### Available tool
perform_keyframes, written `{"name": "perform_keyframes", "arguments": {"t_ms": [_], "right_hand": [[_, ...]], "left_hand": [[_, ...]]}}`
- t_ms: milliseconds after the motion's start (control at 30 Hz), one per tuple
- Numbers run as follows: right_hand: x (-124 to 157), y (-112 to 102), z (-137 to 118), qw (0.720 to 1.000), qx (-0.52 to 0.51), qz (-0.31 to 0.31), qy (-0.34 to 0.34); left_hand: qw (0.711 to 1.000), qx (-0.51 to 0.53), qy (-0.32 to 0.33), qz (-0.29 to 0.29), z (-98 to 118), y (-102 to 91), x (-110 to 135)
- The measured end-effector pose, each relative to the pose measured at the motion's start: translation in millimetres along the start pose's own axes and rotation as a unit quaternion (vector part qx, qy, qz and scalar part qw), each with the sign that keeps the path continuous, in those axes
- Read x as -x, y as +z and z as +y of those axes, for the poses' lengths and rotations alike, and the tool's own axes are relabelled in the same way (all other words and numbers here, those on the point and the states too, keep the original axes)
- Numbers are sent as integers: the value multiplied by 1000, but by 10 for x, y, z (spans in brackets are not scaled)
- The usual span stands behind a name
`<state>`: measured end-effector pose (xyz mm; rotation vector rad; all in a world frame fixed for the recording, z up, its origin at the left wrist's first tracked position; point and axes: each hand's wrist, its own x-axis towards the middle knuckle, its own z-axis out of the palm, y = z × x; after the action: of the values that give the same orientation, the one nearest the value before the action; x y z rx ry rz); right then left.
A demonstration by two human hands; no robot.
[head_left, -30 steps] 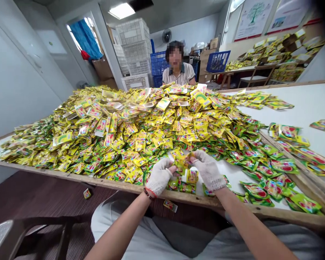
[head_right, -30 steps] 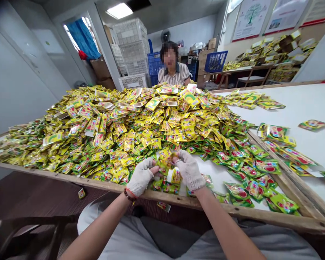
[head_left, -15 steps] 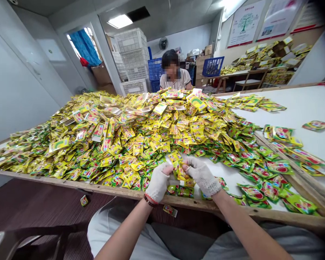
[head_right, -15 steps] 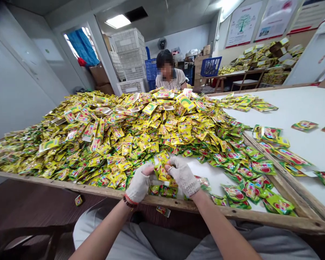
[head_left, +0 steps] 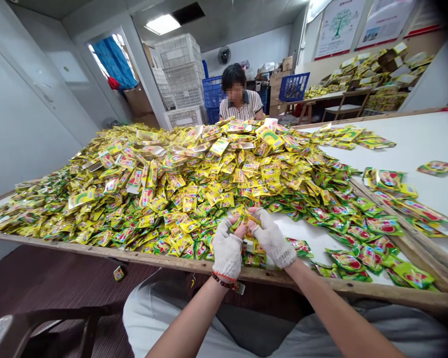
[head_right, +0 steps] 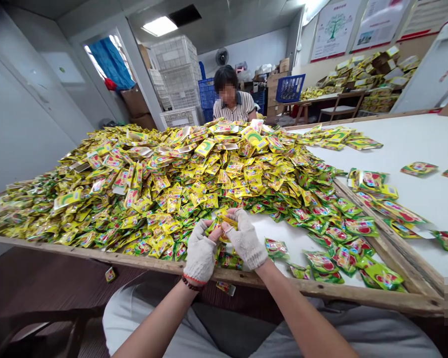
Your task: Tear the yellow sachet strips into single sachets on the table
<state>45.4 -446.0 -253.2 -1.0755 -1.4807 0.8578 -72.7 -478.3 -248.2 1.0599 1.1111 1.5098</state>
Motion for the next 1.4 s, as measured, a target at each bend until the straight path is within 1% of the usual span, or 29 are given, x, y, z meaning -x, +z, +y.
{"name": "perform_keyframes", "arguments": {"t_ms": [67, 100, 200, 233, 267, 300, 333, 400, 467, 533, 567, 633, 700, 800, 867, 933, 967, 1000, 1033, 1067, 1100, 1133, 1167, 1200, 1233, 1267, 1300, 1333, 1400], "right_hand": [[-16, -17, 0, 999, -17, -34, 16], [-26, -29, 0, 999, -10, -48, 24], [-51, -68, 1, 997, -12, -61, 49], [-55, -78, 4, 996, -31, -62, 56], [-57, -84, 11, 995, -55, -62, 60], [-59, -86, 20, 994, -74, -53, 62], [-61, -84, 33, 994, -84, -36, 64], [-68, -75, 57, 994, -84, 3, 68], [-78, -68, 71, 994, -77, 24, 70], [-84, -68, 63, 995, -73, -1, 70], [-85, -70, 53, 995, -65, -21, 69], [-79, -74, 26, 996, -36, -51, 61], [-66, -74, -1, 998, -12, -50, 42], [-45, -68, -32, 999, -2, -45, 24], [-40, -67, -42, 997, -4, -68, 41], [-43, -72, -40, 993, -15, -90, 71], [-48, -77, -35, 992, -24, -90, 86], [-53, -84, -27, 991, -34, -79, 98], [-59, -93, -17, 991, -47, -64, 105], [-65, -102, -8, 991, -63, -48, 108], [-70, -111, 0, 990, -81, -36, 109], [-73, -120, 7, 989, -96, -29, 107], [-75, -128, 11, 989, -105, -28, 104], [-76, -134, 13, 989, -105, -30, 100], [-76, -138, 14, 991, -92, -32, 96], [-74, -141, 14, 993, -71, -32, 93], [-72, -143, 15, 994, -49, -34, 89], [-69, -143, 17, 995, -30, -39, 86], [-62, -142, 27, 996, 2, -50, 78]], "left_hand": [[1000, 7, 25, 8, 35, 26, -32], [999, -12, 45, 10, 58, 24, -51], [986, -136, 92, 10, 139, -33, -111], [982, -166, 88, -2, 164, -59, -129], [982, -175, 68, -18, 183, -81, -144], [986, -160, 36, -39, 196, -97, -155], [991, -122, -2, -58, 199, -105, -161], [995, -16, -67, -69, 180, -97, -159], [992, 72, -92, -50, 135, -72, -145], [989, 111, -97, -34, 87, -55, -135], [988, 111, -97, -38, 69, -55, -136], [991, 80, -86, -68, 57, -74, -158], [992, 30, -67, -99, 79, -107, -204], [992, -18, -62, -111, 160, -148, -283], [989, -57, -61, -123, 230, -173, -315], [981, -135, -30, -139, 301, -223, -321], [970, -195, 1, -144, 334, -264, -317], [951, -271, 41, -146, 363, -315, -310], [919, -358, 81, -145, 384, -374, -300], [875, -449, 114, -143, 398, -437, -289], [824, -533, 136, -139, 403, -499, -277], [773, -603, 145, -137, 400, -555, -264], [730, -654, 144, -137, 390, -601, -251], [700, -686, 142, -140, 377, -635, -237], [682, -703, 144, -140, 364, -657, -223], [673, -710, 154, -139, 353, -670, -210], [673, -708, 168, -134, 345, -674, -197], [679, -699, 184, -129, 342, -674, -187], [703, -668, 207, -130, 346, -672, -172]]}}
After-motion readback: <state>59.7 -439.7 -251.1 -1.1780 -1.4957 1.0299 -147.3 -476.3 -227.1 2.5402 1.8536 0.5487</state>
